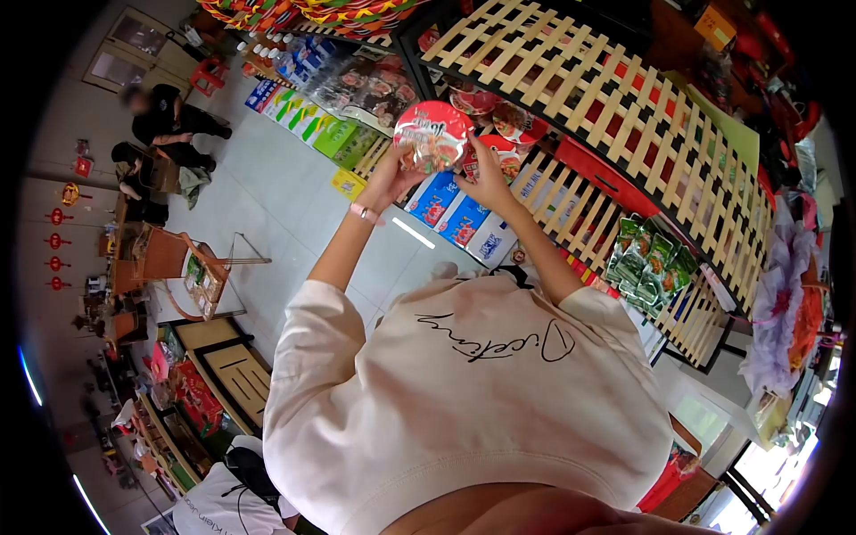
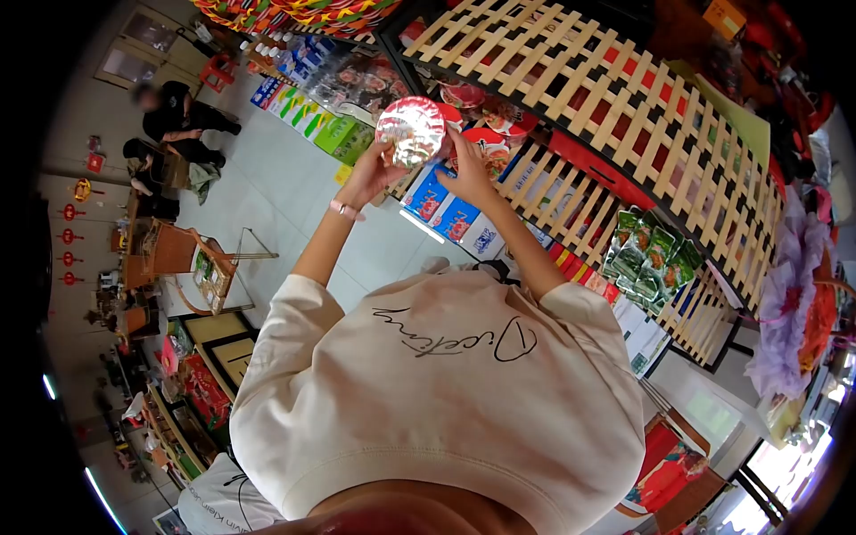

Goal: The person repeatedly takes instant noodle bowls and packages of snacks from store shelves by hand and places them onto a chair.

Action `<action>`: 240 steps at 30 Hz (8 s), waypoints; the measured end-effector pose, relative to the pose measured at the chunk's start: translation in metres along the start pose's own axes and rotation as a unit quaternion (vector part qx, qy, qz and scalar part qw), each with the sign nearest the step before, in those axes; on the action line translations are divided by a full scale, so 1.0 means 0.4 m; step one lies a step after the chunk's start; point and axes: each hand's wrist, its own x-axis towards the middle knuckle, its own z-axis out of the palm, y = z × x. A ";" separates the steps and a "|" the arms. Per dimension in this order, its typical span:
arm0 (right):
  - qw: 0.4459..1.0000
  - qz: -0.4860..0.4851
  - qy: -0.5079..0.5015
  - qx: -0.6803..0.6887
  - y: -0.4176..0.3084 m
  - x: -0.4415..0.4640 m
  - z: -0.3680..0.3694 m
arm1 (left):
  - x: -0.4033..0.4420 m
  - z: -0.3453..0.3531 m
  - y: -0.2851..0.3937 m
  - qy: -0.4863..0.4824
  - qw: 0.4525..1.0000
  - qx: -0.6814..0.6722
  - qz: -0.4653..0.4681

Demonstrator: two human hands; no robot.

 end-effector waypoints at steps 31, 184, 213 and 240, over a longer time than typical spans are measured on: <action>0.726 0.551 0.407 0.062 0.159 -1.385 0.025 | -0.024 -0.316 -0.871 -0.259 0.728 0.538 -0.337; 0.960 0.022 0.058 0.274 -0.523 -0.871 -0.208 | -0.953 0.462 -0.417 0.209 0.971 0.049 0.110; 0.875 0.247 0.131 0.395 -0.439 -0.534 0.135 | -0.627 -0.027 -0.173 0.024 0.994 0.103 -0.023; 0.811 0.356 0.334 0.323 -0.060 -0.155 -0.032 | -0.007 0.091 -0.147 -0.083 0.990 0.116 0.000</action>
